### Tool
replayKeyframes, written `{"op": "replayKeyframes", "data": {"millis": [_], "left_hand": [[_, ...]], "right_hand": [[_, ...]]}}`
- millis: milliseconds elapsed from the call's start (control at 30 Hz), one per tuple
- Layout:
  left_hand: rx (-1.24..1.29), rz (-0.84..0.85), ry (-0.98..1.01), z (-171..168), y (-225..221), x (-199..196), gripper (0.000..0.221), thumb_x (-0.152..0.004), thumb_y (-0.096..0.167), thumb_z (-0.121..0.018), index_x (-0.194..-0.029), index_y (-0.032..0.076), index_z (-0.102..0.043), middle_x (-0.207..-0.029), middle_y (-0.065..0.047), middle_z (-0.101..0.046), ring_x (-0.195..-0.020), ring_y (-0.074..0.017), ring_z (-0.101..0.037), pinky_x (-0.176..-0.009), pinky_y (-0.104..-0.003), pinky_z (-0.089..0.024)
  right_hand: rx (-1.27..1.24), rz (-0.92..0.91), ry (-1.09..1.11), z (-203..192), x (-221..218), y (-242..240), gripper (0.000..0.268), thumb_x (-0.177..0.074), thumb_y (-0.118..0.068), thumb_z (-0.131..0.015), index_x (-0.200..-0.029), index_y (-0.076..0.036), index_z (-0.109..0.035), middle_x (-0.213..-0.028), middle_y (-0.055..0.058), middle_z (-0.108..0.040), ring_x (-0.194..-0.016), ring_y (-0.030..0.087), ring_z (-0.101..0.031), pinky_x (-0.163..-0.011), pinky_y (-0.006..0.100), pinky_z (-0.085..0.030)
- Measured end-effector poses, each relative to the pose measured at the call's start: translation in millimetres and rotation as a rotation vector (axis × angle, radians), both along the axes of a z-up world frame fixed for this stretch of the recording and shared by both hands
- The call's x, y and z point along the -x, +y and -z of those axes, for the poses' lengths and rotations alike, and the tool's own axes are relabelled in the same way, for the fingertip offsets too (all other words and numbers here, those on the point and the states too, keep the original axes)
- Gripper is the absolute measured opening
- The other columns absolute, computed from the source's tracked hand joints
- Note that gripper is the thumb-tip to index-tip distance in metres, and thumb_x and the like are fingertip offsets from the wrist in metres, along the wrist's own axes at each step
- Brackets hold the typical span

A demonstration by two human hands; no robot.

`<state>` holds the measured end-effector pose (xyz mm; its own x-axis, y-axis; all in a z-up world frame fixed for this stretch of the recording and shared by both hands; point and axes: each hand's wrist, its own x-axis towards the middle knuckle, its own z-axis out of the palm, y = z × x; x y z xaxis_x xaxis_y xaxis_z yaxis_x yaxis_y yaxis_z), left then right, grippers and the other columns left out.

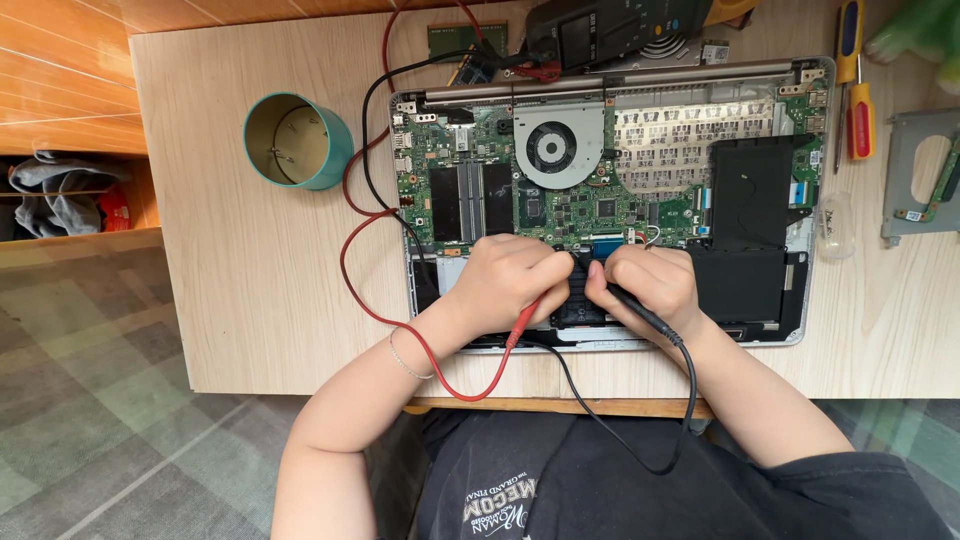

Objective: Using a multimeter to test components on a laptop motherboard.

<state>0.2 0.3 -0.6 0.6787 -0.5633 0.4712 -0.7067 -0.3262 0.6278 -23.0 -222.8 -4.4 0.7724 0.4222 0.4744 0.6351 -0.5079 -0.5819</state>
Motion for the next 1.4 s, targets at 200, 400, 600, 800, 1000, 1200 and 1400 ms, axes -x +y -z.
{"op": "replayKeyframes", "data": {"millis": [200,400,600,800,1000,1200,1400], "left_hand": [[0.004,0.01,-0.007,-2.0,-0.5,-1.0,0.028,-0.077,0.007,-0.075,-0.081,0.008,-0.047,-0.066,-0.005,-0.054,-0.06,-0.0266,-0.059,-0.054,-0.039,-0.046],[0.006,0.017,-0.003,-4.6,-0.9,-1.2,0.028,-0.078,0.006,-0.074,-0.081,0.007,-0.046,-0.066,-0.006,-0.054,-0.06,-0.0284,-0.059,-0.056,-0.039,-0.048],[-0.006,0.024,0.0,-4.8,-1.6,-2.2,0.027,-0.078,0.005,-0.074,-0.08,0.007,-0.046,-0.065,-0.007,-0.055,-0.059,-0.0288,-0.059,-0.055,-0.04,-0.048],[-0.012,-0.015,0.038,-2.3,3.3,-3.2,0.025,-0.082,0.008,-0.074,-0.08,0.007,-0.049,-0.067,-0.007,-0.059,-0.059,-0.028,-0.062,-0.055,-0.038,-0.048],[0.146,-0.085,0.403,-19.4,10.9,-3.4,0.023,-0.094,0.015,-0.073,-0.084,0.006,-0.054,-0.069,-0.005,-0.06,-0.061,-0.0151,-0.06,-0.056,-0.029,-0.046],[0.294,0.031,0.687,-40.5,-10.7,-16.8,0.023,-0.097,0.023,-0.073,-0.103,0.003,-0.064,-0.087,-0.002,-0.066,-0.08,-0.0064,-0.059,-0.073,-0.023,-0.05],[0.298,0.028,0.759,-29.6,-53.1,-40.3,0.027,-0.098,0.027,-0.072,-0.108,0.003,-0.07,-0.091,-0.002,-0.072,-0.083,-0.0066,-0.064,-0.074,-0.024,-0.052]], "right_hand": [[0.003,-0.002,-0.009,-4.5,-1.3,1.5,0.03,-0.085,0.003,-0.079,-0.071,-0.005,-0.053,-0.068,0.006,-0.057,-0.053,0.023,-0.056,-0.05,0.036,-0.042],[0.024,0.005,-0.031,-9.1,-0.9,3.4,0.031,-0.084,0.001,-0.078,-0.069,-0.005,-0.052,-0.067,0.007,-0.056,-0.053,0.024,-0.056,-0.05,0.037,-0.043],[0.039,0.017,-0.059,-8.0,0.8,3.2,0.032,-0.085,0.0,-0.078,-0.068,-0.005,-0.051,-0.065,0.009,-0.054,-0.054,0.026,-0.056,-0.05,0.038,-0.043],[-0.004,0.046,0.069,-17.2,3.5,-2.5,0.027,-0.089,-0.005,-0.077,-0.072,-0.003,-0.055,-0.066,0.009,-0.057,-0.056,0.026,-0.059,-0.051,0.038,-0.045],[-0.184,0.295,0.083,-5.7,32.3,-63.7,0.017,-0.096,-0.006,-0.074,-0.085,-0.003,-0.061,-0.079,0.008,-0.067,-0.064,0.016,-0.065,-0.059,0.029,-0.051],[-0.65,0.457,0.465,6.1,30.4,-107.6,0.013,-0.108,0.0,-0.066,-0.106,0.0,-0.054,-0.086,0.008,-0.066,-0.072,0.013,-0.068,-0.066,0.025,-0.056],[-0.646,0.417,0.507,3.7,3.0,-106.1,0.009,-0.108,0.001,-0.064,-0.107,0.001,-0.055,-0.088,0.01,-0.066,-0.076,0.016,-0.071,-0.064,0.025,-0.056]]}}
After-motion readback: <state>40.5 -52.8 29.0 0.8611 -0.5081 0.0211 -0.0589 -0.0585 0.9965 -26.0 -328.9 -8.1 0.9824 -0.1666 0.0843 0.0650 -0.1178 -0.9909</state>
